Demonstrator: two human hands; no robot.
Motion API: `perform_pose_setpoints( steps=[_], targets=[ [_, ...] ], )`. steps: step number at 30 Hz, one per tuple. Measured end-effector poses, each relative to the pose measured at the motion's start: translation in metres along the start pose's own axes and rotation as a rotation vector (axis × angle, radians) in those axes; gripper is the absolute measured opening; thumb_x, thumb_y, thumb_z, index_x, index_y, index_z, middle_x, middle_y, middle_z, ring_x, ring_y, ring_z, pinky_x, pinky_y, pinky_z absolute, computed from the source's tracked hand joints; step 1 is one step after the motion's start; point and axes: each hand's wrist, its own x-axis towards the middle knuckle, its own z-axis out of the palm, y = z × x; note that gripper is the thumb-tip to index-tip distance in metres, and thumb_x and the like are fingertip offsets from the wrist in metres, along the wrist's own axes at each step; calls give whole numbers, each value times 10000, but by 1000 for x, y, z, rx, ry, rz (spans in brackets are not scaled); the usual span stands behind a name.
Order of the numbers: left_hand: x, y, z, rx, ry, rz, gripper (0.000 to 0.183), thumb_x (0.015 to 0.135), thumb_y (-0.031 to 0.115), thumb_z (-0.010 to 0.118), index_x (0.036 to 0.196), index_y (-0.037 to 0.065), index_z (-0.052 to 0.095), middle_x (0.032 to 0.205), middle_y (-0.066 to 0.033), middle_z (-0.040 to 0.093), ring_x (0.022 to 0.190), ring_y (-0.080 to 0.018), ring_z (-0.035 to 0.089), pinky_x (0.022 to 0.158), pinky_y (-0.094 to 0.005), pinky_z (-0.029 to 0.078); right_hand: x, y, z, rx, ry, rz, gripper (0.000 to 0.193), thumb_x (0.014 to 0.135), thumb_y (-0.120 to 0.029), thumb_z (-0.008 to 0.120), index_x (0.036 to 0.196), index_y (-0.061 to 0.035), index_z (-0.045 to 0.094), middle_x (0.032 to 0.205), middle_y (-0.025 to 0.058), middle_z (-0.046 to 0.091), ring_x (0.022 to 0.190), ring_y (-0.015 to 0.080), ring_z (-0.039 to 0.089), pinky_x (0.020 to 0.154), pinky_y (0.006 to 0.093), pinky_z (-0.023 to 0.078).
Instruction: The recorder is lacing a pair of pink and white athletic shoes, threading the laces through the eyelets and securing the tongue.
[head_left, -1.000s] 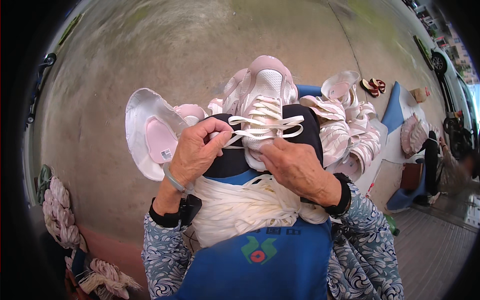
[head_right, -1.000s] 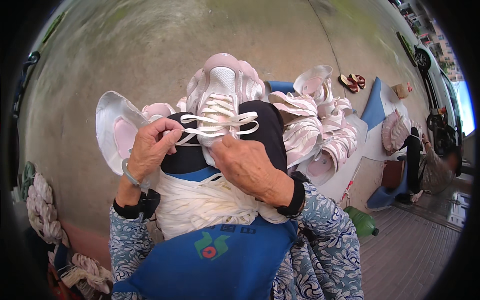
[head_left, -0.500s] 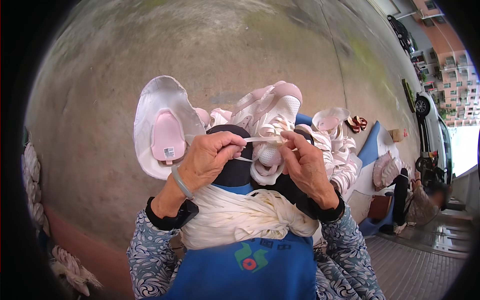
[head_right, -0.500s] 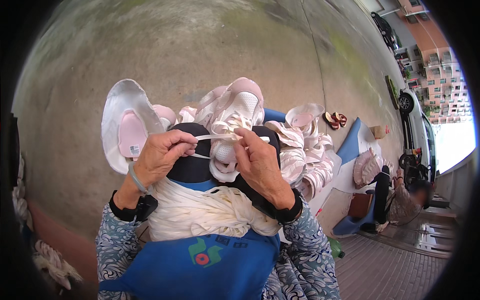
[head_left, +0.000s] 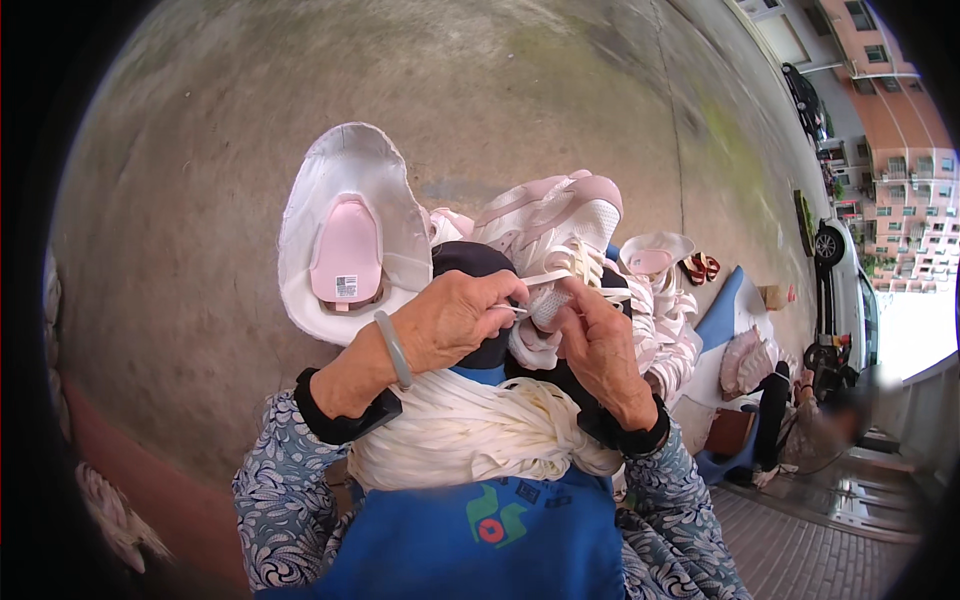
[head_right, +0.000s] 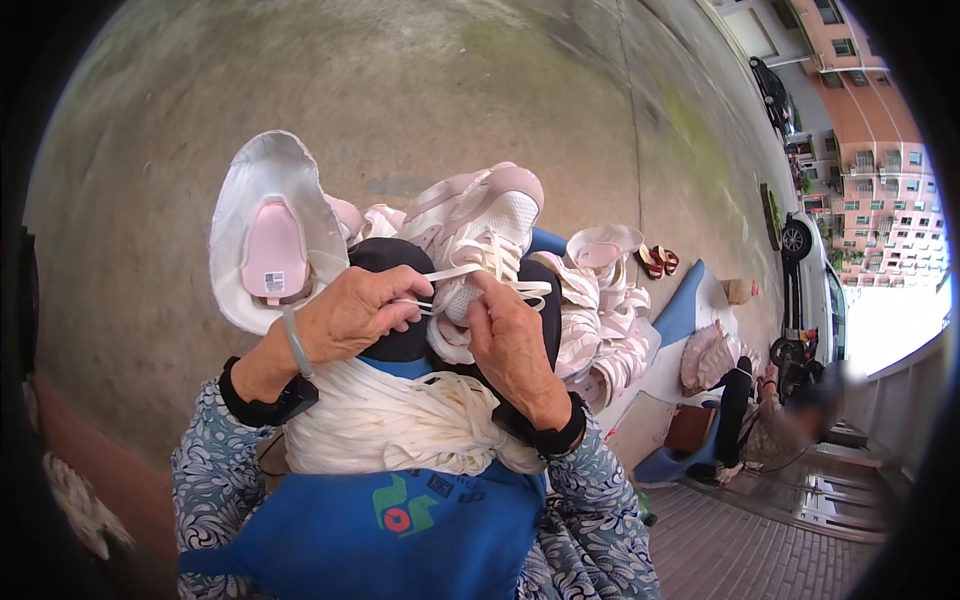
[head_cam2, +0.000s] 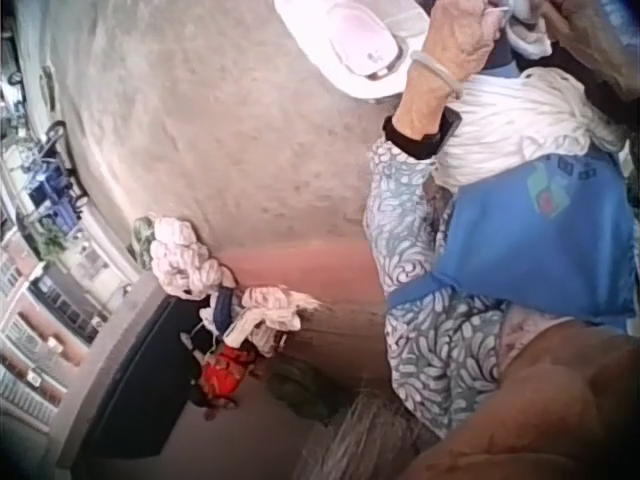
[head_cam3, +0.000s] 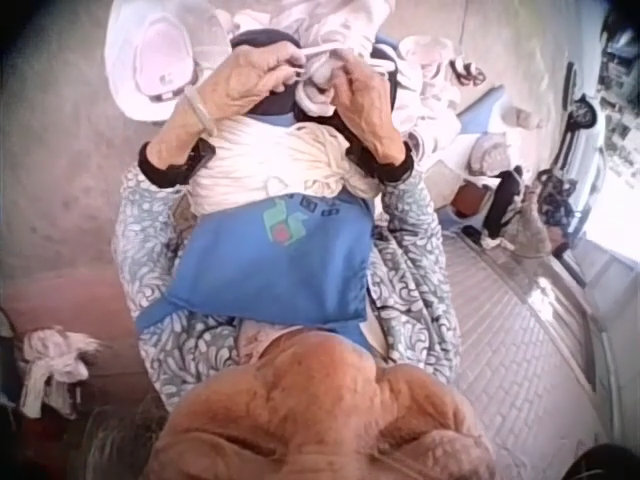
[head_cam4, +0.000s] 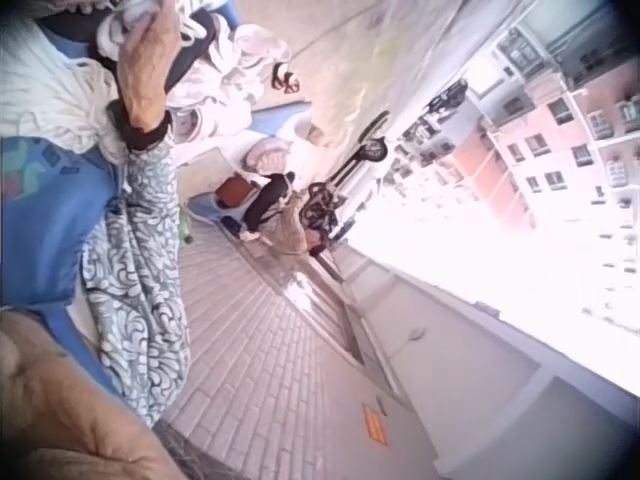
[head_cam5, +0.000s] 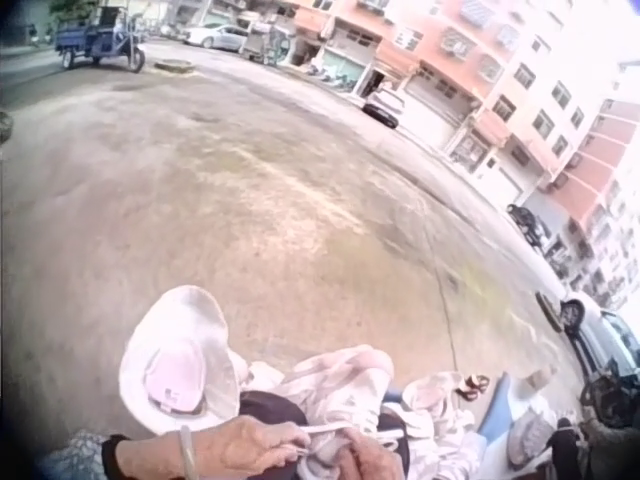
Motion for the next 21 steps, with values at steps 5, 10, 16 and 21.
perform_pose_setpoints(
  steps=[5,10,16,21],
  targets=[
    [11,-17,18,380,177,243,110,853,49,621,958,24,641,821,-115,646,747,-301,641,655,-349,517,-1,-11,4,73,5,57,298,893,-4,550,1186,39,516,821,190,605,735,313,654,655,378,511],
    [20,-21,15,660,337,328,90,801,86,670,888,85,693,864,-54,649,816,-262,577,753,-379,457,1,1,15,-41,29,-3,119,890,-30,572,1000,15,580,800,204,625,707,339,660,626,395,504],
    [26,-29,21,641,350,309,62,780,125,702,840,113,712,840,-8,644,904,-227,554,868,-400,361,12,9,21,1,97,51,101,878,-52,606,951,16,618,761,186,654,667,289,662,620,358,515],
    [28,-25,23,636,321,292,51,773,148,712,815,119,716,830,-16,635,914,-224,554,898,-426,342,11,4,16,117,63,166,106,874,-61,618,947,13,637,705,142,643,604,161,632,580,288,506]
  ],
)
